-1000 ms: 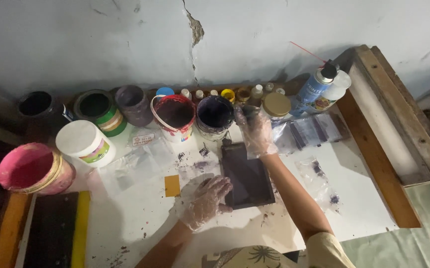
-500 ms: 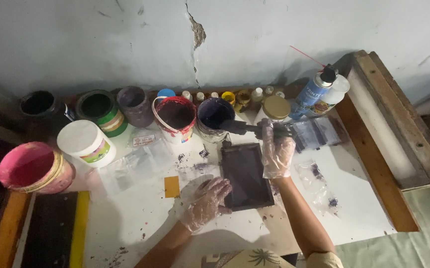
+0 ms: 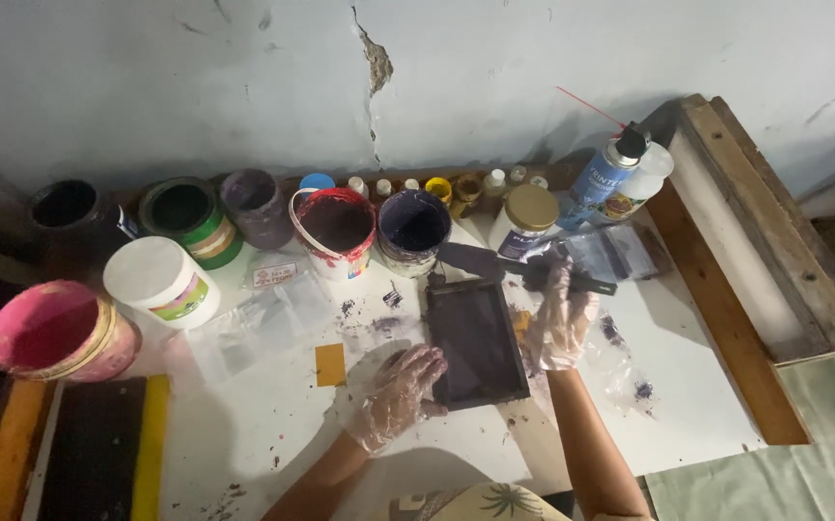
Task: Preparing a screen for printing by applying and spreading ink using a manual spatula tool.
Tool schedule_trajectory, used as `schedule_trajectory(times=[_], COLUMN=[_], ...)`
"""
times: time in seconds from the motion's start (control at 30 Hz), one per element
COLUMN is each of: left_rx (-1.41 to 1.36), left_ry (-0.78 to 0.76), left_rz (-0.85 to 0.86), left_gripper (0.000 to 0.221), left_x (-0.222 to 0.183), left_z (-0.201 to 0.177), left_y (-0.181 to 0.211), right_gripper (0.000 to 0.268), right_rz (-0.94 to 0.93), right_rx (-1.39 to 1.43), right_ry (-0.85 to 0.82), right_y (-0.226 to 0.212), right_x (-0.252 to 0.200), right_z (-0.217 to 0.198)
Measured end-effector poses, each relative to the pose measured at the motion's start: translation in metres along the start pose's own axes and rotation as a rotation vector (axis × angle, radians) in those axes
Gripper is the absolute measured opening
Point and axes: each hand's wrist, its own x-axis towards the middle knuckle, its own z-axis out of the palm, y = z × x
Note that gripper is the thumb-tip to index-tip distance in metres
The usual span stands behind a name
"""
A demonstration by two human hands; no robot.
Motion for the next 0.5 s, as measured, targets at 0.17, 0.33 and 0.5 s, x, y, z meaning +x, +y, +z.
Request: schedule_trajectory(times=[0.17, 0.33, 0.5], left_rx=[0.127, 0.014, -0.046], left_ry=[-0.12, -0.238, -0.108], left_rz=[-0.008, -0.097, -0.086], left_gripper=[0.087, 0.081, 0.085], left_x=[0.002, 0.008, 0.002], left_z=[-0.012, -0.024, -0.017], left_y=[-0.001, 0.007, 0.005], right_gripper=[0.038, 0.03, 0.017], right_rz=[0.38, 0.147, 0.418], right_rx=[1.092, 0.609, 1.999], right_ry=[0.423, 0.404, 0.04], right_y=[0.054, 0.078, 0.079], right_x=[-0.017, -0.053, -0.053], right_z=[-0.019, -0.01, -0.022])
